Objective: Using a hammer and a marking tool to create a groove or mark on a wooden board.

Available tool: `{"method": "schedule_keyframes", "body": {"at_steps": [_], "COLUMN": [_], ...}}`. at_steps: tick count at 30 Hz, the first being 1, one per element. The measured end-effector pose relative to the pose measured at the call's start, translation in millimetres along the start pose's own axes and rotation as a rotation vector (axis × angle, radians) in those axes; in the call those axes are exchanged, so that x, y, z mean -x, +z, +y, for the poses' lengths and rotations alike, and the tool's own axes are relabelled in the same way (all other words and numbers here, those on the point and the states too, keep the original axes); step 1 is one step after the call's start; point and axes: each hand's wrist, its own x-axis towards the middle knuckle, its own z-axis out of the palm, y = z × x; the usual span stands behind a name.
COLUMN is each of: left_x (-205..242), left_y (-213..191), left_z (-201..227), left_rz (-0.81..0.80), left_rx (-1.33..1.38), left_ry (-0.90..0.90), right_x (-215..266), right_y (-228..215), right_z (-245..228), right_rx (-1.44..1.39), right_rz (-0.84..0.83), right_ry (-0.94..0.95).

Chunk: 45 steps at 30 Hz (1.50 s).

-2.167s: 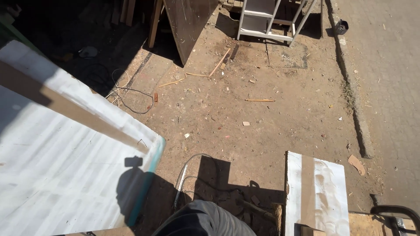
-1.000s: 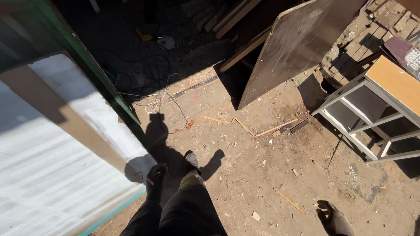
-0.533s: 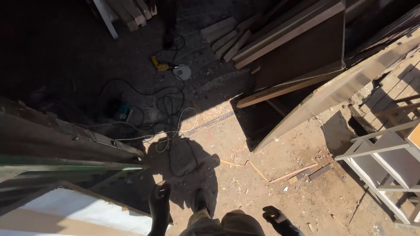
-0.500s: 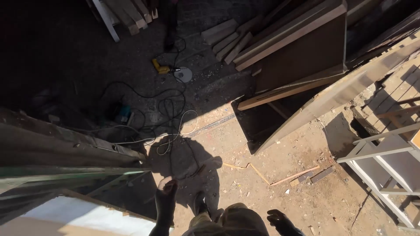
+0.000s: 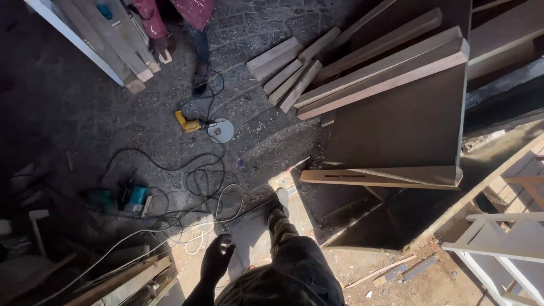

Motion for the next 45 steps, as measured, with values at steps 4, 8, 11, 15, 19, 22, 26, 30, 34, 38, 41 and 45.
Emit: {"method": "schedule_keyframes", "body": {"at_steps": [4,8,11,15,19,22,26,30,34,38,41,45], "left_x": [-121.1,-182.4,-216.8,-274.1,-359.6,-431.2,-530.5,-660.7,-736.9,-802.2,-848.3,-899.7], "left_y": [38.2,-8.4,-44.4,-55.7,-42.3,-52.6,-104.0,-155.5,-247.9,-270.8,-264.3,-233.9], "left_z": [-120.9,-76.0,0.0,57.9,81.1,117.7,197.9,275.7,450.1,546.4,610.2,663.0], "left_rz": [-0.197,0.031,0.251,0.355,0.385,0.375,0.377,0.374,0.236,0.228,0.202,0.056], "left_rx": [-0.218,-0.1,0.126,0.242,0.245,0.246,0.286,0.249,0.05,0.16,0.224,0.252], "left_ry": [-0.132,-0.286,-0.375,-0.494,-0.453,-0.511,-0.435,-0.08,0.074,0.282,0.292,0.183], "right_x": [-123.3,-255.6,-272.6,-338.7,-356.2,-399.7,-458.3,-502.9,-524.6,-574.6,-633.9,-669.3], "right_y": [-33.9,-73.4,-108.9,-146.2,-185.6,-203.5,-225.8,-261.6,-270.6,-270.7,-266.8,-257.6], "right_z": [-62.9,-145.1,-269.2,-383.9,-527.4,-584.4,-589.5,-607.2,-662.3,-660.5,-693.2,-731.7], "right_rx": [-0.04,0.075,-0.104,-0.38,-0.233,-0.229,-0.332,-0.514,-0.454,-0.249,-0.101,0.011], "right_rz": [0.061,0.033,-0.013,0.039,0.066,0.065,0.128,0.165,0.27,0.243,0.162,0.033], "right_ry": [-0.034,-0.399,-0.321,-0.076,-0.069,0.0,0.123,0.264,0.324,0.205,0.062,0.025]}}
